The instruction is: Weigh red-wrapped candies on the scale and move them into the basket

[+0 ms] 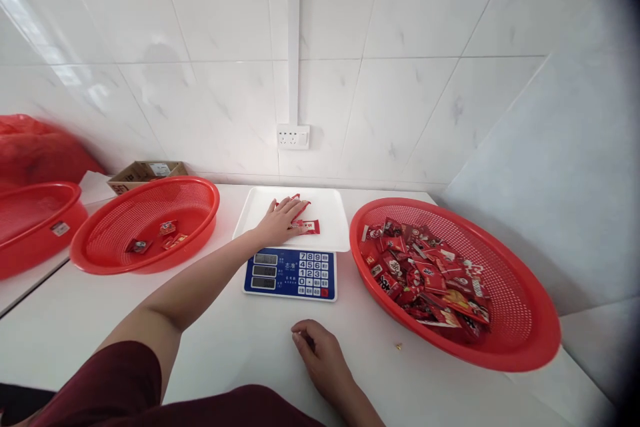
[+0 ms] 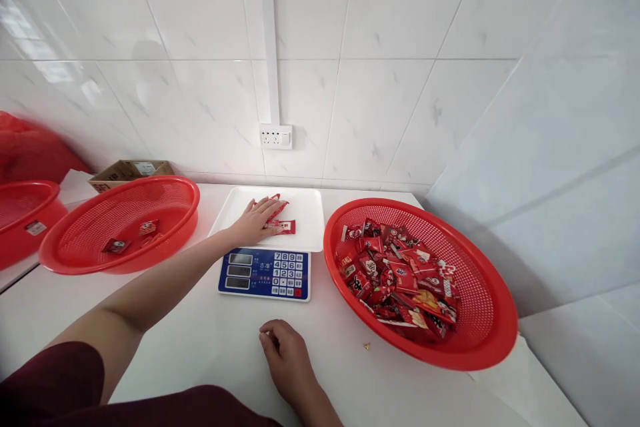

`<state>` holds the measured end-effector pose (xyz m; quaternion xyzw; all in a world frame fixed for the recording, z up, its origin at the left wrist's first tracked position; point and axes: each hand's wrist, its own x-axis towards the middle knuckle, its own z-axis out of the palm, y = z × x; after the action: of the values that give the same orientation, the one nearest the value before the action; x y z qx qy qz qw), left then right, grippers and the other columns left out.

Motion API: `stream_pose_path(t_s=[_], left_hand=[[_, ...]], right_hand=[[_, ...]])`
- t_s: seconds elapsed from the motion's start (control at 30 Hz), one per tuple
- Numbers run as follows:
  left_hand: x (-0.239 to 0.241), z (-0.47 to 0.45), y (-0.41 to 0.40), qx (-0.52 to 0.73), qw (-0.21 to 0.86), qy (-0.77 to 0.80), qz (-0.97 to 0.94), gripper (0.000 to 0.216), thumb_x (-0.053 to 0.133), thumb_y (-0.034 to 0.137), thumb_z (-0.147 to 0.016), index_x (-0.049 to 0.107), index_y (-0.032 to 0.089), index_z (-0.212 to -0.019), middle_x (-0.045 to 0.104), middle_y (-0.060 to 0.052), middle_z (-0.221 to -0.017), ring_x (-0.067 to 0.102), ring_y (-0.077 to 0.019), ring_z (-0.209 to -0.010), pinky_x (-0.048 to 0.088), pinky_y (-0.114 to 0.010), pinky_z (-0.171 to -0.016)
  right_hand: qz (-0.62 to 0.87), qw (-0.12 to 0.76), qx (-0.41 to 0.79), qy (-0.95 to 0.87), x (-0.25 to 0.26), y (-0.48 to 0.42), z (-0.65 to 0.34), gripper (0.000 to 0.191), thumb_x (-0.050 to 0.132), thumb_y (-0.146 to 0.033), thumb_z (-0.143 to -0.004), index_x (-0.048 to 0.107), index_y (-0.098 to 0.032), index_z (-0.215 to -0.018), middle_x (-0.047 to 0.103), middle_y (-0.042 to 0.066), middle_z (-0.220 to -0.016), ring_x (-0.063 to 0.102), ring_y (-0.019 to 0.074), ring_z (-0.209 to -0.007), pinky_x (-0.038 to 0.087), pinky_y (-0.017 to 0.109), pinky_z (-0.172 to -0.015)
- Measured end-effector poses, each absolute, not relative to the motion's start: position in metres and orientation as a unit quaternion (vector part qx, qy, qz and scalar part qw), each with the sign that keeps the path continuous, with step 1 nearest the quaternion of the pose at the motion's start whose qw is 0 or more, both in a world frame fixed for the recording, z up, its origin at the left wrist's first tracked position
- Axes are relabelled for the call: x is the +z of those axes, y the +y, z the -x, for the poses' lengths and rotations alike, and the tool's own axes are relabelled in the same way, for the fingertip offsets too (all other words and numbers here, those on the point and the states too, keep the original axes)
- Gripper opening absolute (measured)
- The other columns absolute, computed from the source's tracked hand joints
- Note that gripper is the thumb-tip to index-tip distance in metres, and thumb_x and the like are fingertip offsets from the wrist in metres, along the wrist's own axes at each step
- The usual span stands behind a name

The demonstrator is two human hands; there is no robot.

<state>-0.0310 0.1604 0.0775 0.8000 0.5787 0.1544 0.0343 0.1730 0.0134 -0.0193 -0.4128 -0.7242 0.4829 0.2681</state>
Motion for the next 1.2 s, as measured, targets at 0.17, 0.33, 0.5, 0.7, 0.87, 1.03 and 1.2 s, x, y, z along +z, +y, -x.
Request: stream_pose_path(t_s=[0.17,0.33,0.5,0.7,0.87,1.03,1.2], left_hand=[[0.081,0.031,0.162,0.217,0.048,0.605,-0.764,0.059,0.046,0.048,-0.085,0.029,0.026,-0.137,0.035,-0.007,-0.143,0.030,-0.0249,-0.132,0.016,-0.045,-0.109],[0.085,0.036,0.169,0.236,0.041,0.674,-0.699,0.058,0.044,0.042,-0.086,0.031,0.016,-0.136,0.038,-0.015,-0.139,0.037,-0.0269,-0.127,0.029,-0.040,-0.103],[0.087,0.040,0.173,0.228,0.079,0.727,-0.643,0.061,0.055,0.042,-0.079,0.038,0.014,-0.131,0.059,-0.015,-0.117,0.056,-0.0296,-0.104,0.043,-0.040,-0.087],[0.090,0.021,0.169,0.254,0.108,0.722,-0.634,0.046,0.057,0.030,-0.078,0.048,0.022,-0.122,0.064,-0.005,-0.110,0.059,-0.0219,-0.100,0.045,-0.031,-0.087],[0.100,0.029,0.169,0.267,0.110,0.717,-0.634,0.041,0.046,0.020,-0.082,0.048,0.022,-0.123,0.057,-0.005,-0.124,0.056,-0.0190,-0.107,0.044,-0.030,-0.091],[0.104,0.062,0.173,0.230,0.158,0.713,-0.643,0.041,0.052,0.013,-0.072,0.057,0.021,-0.112,0.065,-0.005,-0.108,0.059,-0.0208,-0.102,0.050,-0.027,-0.078],[0.096,0.074,0.175,0.220,0.203,0.684,-0.665,0.038,0.060,0.013,-0.063,0.063,0.025,-0.099,0.068,-0.002,-0.097,0.061,-0.0224,-0.095,0.048,-0.029,-0.081]], right_hand=[[0.390,0.268,0.470,-0.745,-0.018,0.009,-0.176,0.019,0.045,-0.026,-0.084,0.062,-0.018,-0.087,0.061,0.004,-0.077,0.056,0.0157,-0.068,0.044,0.025,-0.063],[0.366,0.253,0.472,-0.761,-0.015,0.004,-0.179,0.018,0.046,-0.021,-0.082,0.063,-0.020,-0.084,0.061,0.004,-0.079,0.056,0.0155,-0.069,0.043,0.025,-0.061],[0.342,0.243,0.451,-0.788,-0.013,-0.001,-0.182,0.017,0.047,-0.018,-0.080,0.063,-0.020,-0.081,0.062,0.003,-0.077,0.056,0.0165,-0.073,0.042,0.026,-0.064],[0.314,0.236,0.426,-0.815,-0.018,-0.004,-0.182,0.016,0.048,-0.017,-0.079,0.063,-0.020,-0.082,0.064,0.004,-0.079,0.057,0.0178,-0.077,0.042,0.028,-0.069],[0.329,0.230,0.434,-0.806,-0.018,-0.003,-0.181,0.017,0.048,-0.017,-0.078,0.064,-0.020,-0.084,0.065,0.005,-0.081,0.058,0.0182,-0.077,0.043,0.028,-0.069],[0.358,0.241,0.457,-0.778,-0.019,0.001,-0.180,0.020,0.045,-0.021,-0.081,0.064,-0.020,-0.087,0.066,0.004,-0.080,0.059,0.0169,-0.073,0.044,0.026,-0.065],[0.378,0.244,0.454,-0.769,-0.020,0.006,-0.178,0.021,0.045,-0.025,-0.083,0.065,-0.020,-0.086,0.067,0.004,-0.080,0.059,0.0172,-0.071,0.045,0.026,-0.064]])
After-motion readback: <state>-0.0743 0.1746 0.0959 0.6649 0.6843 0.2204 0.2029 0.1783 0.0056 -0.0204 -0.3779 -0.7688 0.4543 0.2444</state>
